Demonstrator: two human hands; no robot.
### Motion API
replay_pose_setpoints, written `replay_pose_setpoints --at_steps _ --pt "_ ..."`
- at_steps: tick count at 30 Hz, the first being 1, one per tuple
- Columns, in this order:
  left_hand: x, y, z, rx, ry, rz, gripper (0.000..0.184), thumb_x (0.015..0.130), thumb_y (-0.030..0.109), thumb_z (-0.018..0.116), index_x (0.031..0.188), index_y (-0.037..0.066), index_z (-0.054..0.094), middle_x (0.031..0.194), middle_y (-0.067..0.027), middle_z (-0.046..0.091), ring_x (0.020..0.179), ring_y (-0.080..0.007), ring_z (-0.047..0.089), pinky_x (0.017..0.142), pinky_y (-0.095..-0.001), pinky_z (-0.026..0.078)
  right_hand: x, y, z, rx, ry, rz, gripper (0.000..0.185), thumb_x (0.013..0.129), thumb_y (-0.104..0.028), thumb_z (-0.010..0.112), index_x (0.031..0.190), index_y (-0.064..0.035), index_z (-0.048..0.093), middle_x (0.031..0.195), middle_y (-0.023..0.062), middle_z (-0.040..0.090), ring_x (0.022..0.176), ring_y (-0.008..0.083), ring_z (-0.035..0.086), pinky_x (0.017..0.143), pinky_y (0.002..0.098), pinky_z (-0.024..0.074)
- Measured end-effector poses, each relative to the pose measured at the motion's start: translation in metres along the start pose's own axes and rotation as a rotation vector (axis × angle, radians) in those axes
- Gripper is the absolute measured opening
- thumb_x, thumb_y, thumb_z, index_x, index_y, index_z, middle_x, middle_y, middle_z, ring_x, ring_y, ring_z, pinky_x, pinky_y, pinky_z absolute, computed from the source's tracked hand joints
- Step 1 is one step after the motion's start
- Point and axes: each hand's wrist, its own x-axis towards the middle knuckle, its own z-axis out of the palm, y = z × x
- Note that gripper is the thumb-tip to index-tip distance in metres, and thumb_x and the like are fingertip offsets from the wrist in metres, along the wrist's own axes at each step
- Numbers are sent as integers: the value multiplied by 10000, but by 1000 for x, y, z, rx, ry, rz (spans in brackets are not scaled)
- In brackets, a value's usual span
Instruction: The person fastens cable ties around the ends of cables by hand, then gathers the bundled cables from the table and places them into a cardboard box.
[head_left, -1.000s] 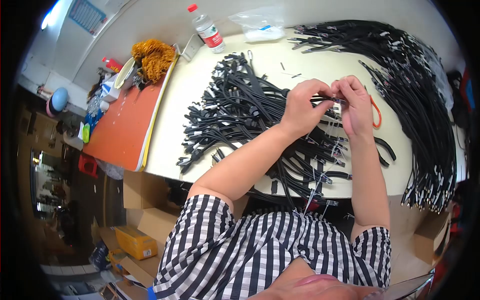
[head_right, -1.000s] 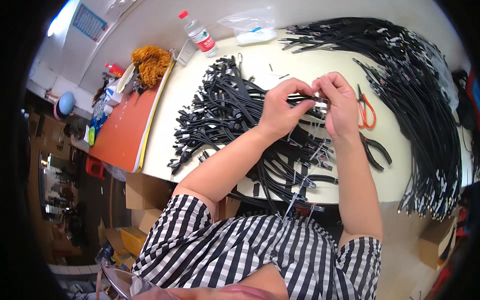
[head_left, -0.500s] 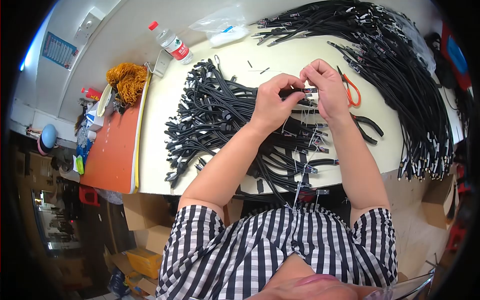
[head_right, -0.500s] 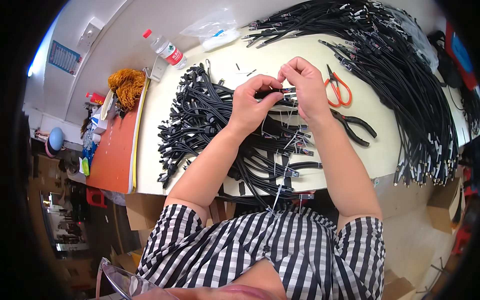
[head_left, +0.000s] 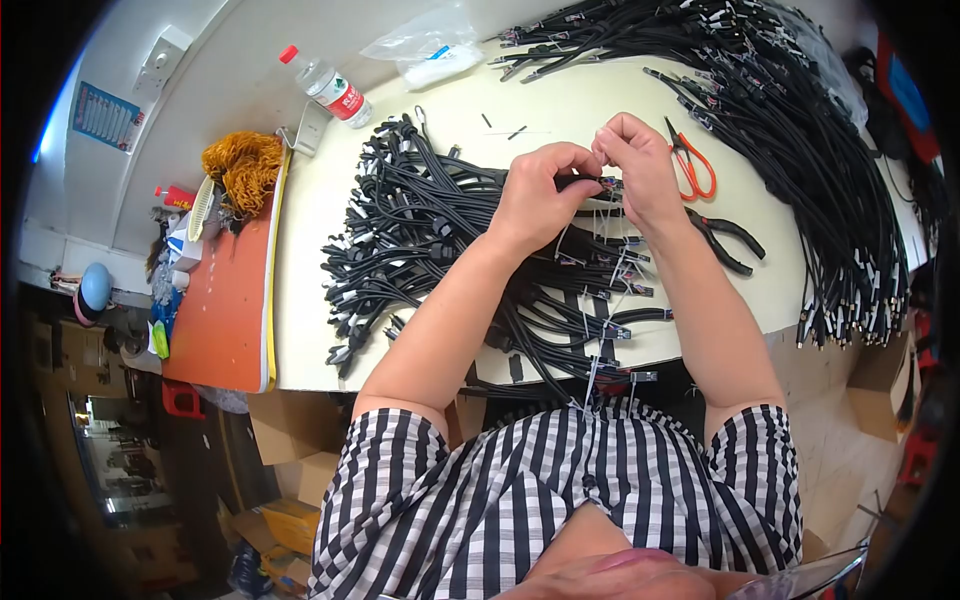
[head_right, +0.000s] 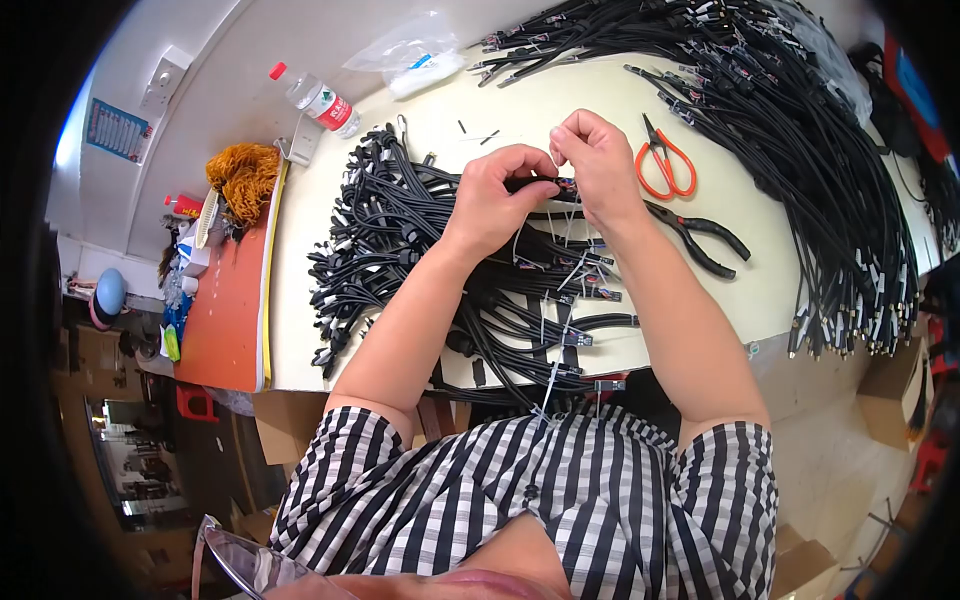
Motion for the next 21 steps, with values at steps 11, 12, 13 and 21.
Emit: replay_pose_setpoints --at_steps 11,12,13,21 --pt "3 -5 2 25 -37 -98 221 765 -41 690 977 20 665 921 -61 686 836 -123 633 757 -259 499 10 -11 -12 -194 -19 9 122 884 -118 604 782 -52 604 725 -4 595 691 68 490 680 228 378" --pt "8 1 -1 117 61 89 240 754 -32 693 985 26 664 985 -91 671 910 -180 630 819 -297 493 12 -18 -15 -219 15 -33 124 895 -142 591 820 -52 632 764 -8 621 714 62 492 693 226 374" --pt "10 8 -5 208 159 276 259 743 -23 697 993 33 663 1049 -121 656 984 -236 626 882 -335 487 14 -24 -17 -244 50 -73 148 905 -165 578 857 -52 660 803 -13 648 737 57 494 705 224 370" --pt "-9 92 -98 -254 601 636 204 942 85 550 1073 -49 631 1018 -119 663 782 -109 567 692 -231 436 -7 -143 -56 150 38 -544 216 983 -82 493 1074 74 612 1066 160 638 872 128 546 773 231 432"
